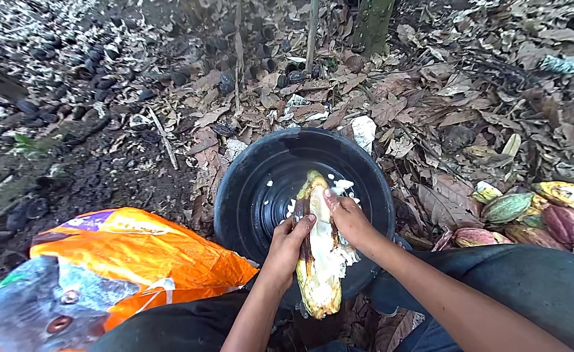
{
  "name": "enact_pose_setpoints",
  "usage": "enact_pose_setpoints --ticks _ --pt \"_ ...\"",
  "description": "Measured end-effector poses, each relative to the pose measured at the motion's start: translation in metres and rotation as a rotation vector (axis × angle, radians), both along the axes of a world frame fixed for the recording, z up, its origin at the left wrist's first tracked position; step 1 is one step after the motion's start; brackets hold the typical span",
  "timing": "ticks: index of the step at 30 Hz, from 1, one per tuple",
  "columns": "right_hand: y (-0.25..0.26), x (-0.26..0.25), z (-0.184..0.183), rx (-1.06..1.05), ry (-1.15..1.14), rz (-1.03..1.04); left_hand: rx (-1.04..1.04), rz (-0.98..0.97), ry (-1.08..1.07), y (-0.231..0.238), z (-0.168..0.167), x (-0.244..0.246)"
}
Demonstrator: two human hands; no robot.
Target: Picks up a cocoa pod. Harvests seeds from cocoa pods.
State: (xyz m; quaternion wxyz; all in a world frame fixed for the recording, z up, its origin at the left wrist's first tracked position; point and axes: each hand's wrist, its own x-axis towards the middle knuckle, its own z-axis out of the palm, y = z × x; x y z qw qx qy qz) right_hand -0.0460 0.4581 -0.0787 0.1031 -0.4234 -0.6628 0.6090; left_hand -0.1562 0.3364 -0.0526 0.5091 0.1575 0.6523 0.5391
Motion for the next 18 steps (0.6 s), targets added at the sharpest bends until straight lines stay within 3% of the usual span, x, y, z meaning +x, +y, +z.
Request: enact_pose_setpoints --ticks 6,13,18 --pt "-0.007 0.004 0.001 -0.304 0.169 0.268 0.021 0.096 0.011 -0.003 0.003 -0.011" --pt "-0.002 -0.004 0.001 -0.119 -0.032 0.03 0.044 -0.033 0.01 -0.002 0.0 -0.006" --pt "0.002 -0.002 0.001 -0.099 -0.041 -0.057 0.05 -0.056 0.018 0.002 -0.001 -0.001"
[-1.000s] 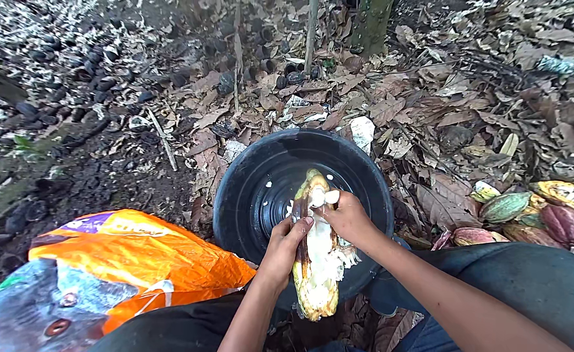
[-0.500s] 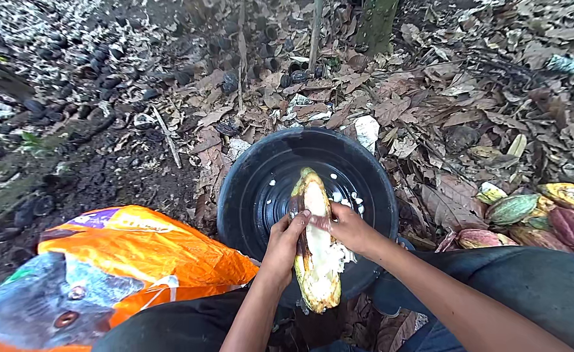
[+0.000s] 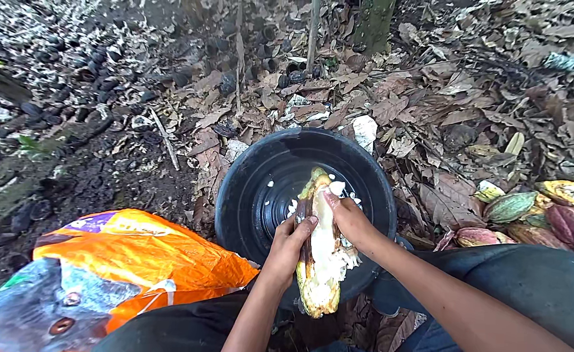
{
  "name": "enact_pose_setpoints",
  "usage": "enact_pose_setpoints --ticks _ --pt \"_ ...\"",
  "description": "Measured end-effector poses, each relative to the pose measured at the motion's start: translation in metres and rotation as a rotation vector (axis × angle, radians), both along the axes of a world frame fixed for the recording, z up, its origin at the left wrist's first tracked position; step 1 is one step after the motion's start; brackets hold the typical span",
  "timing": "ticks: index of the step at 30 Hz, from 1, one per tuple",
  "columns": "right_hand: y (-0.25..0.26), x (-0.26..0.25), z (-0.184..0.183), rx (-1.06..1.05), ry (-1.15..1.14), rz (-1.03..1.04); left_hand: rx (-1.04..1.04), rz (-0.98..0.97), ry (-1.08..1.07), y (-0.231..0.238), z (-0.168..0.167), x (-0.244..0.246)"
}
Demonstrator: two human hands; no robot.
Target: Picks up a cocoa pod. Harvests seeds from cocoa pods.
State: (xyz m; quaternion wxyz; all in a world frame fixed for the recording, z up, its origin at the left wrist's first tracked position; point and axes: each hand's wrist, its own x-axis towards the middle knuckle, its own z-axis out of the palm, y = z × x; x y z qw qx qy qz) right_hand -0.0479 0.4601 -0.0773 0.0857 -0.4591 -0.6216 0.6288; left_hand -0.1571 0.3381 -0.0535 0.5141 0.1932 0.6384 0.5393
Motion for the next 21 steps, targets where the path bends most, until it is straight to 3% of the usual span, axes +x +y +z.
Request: enact_pose_setpoints --ticks 3,9,17,21 --pt "-0.001 0.002 0.005 -0.06 0.036 0.007 -0.011 0.039 -0.019 0.0 -0.001 0.0" --pt "-0.005 0.005 0.012 -0.201 0.234 0.256 0.019 0.124 -0.103 -0.004 -0.002 -0.009" --pt "-0.01 -0.001 0.004 -0.038 0.2 0.092 0.072 0.1 -0.141 -0.008 -0.003 -0.004" --pt "-0.005 0.002 0.008 -0.004 0.174 0.165 0.091 0.107 -0.16 -0.01 -0.005 0.0"
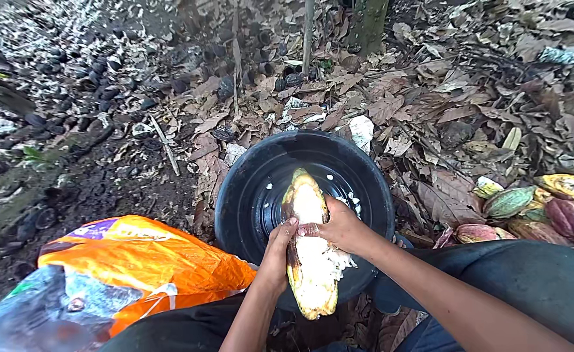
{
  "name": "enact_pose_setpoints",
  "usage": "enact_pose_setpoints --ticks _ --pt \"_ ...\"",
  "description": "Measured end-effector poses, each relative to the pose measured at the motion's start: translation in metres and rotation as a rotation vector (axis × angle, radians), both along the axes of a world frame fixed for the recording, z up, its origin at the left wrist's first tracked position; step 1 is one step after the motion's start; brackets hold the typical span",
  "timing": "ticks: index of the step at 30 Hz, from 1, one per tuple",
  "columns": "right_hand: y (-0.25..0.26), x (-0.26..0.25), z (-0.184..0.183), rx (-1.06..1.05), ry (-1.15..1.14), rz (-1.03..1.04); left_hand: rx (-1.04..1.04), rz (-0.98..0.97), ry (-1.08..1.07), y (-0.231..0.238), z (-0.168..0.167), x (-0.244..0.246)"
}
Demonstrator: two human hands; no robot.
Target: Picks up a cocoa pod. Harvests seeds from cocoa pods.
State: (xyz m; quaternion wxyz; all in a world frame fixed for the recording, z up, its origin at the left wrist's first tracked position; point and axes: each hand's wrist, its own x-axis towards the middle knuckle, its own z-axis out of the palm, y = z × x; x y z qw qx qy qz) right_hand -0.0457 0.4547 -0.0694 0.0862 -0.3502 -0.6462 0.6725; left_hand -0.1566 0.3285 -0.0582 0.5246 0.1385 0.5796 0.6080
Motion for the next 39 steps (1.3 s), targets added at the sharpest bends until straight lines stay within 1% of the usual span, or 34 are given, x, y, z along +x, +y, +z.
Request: enact_pose_setpoints --ticks 3,6,12,17,23,26,29,32,34,36,39 --pt "0.001 0.002 0.003 0.035 -0.04 0.042 -0.002 -0.003 0.005 -0.001 0.002 0.0" --pt "-0.002 0.003 0.005 0.097 -0.132 0.08 0.003 -0.016 0.039 -0.001 0.002 -0.001" --pt "-0.011 0.002 0.005 0.158 -0.225 0.018 -0.006 -0.042 0.089 -0.001 0.004 -0.003" --pt "-0.01 -0.001 0.005 0.2 -0.213 -0.081 -0.011 -0.036 0.073 -0.001 0.0 0.004" --pt "-0.003 -0.003 0.015 0.182 -0.309 -0.078 -0.029 -0.06 0.062 0.001 -0.005 0.004" --pt "-0.005 -0.003 0.015 0.176 -0.313 -0.117 -0.04 -0.059 0.094 0.003 -0.003 0.005" --pt "-0.007 0.001 0.009 0.143 -0.268 -0.139 -0.064 -0.061 0.153 0.007 0.002 0.006" --pt "-0.01 0.009 0.003 0.03 -0.156 -0.048 -0.071 -0.039 0.179 0.006 0.004 0.004" --pt "-0.011 0.011 0.004 -0.011 -0.121 0.015 -0.076 -0.021 0.184 0.005 0.005 0.002" --pt "-0.011 0.009 0.003 -0.016 -0.126 0.031 -0.074 -0.021 0.189 0.005 0.004 0.001" --pt "-0.011 0.006 -0.001 0.024 -0.158 -0.01 -0.081 -0.025 0.183 0.005 0.002 0.004"
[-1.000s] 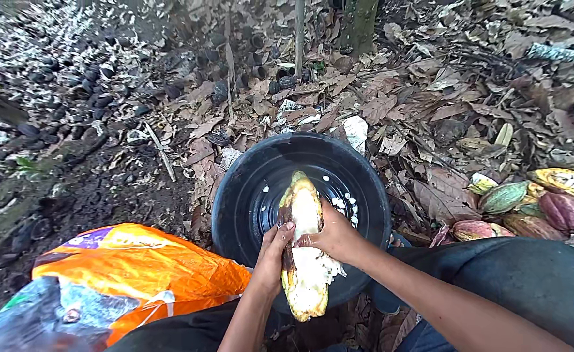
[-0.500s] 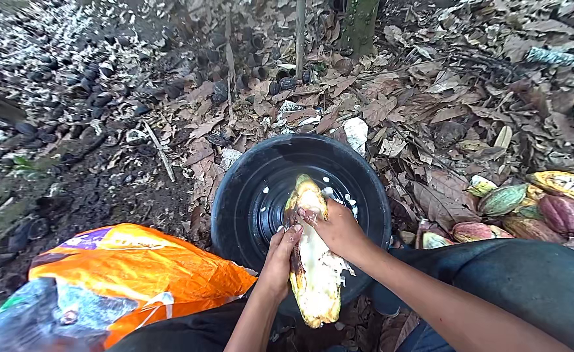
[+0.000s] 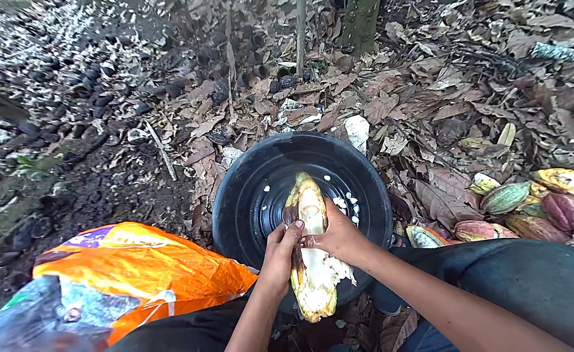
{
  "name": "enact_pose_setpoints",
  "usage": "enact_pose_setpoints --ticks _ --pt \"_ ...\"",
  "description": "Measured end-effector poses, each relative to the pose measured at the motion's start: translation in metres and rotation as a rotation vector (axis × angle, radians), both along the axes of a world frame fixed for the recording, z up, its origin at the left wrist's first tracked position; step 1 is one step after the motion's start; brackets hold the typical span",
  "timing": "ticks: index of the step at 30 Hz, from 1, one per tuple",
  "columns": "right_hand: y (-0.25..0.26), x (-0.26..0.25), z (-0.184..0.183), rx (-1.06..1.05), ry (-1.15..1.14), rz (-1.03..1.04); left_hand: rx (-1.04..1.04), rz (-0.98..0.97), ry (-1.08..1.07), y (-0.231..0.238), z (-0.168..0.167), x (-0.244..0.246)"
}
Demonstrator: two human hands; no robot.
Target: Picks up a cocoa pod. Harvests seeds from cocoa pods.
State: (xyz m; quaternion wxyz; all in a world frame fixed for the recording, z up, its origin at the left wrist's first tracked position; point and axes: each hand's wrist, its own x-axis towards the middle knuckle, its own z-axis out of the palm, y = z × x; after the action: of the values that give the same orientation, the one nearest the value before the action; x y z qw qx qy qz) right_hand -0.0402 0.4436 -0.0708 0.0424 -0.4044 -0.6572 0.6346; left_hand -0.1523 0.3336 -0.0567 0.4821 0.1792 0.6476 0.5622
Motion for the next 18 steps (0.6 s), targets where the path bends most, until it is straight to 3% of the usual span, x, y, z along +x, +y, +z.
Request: enact_pose_setpoints --ticks 8,18 --pt "0.0026 -0.0061 -0.0002 0.085 0.028 -0.173 0.011 -0.016 -0.034 0.0014 0.0003 0.0064" --pt "-0.0005 -0.0026 0.0016 -0.164 0.249 -0.127 0.065 0.02 -0.024 -0.0011 0.0008 0.0019"
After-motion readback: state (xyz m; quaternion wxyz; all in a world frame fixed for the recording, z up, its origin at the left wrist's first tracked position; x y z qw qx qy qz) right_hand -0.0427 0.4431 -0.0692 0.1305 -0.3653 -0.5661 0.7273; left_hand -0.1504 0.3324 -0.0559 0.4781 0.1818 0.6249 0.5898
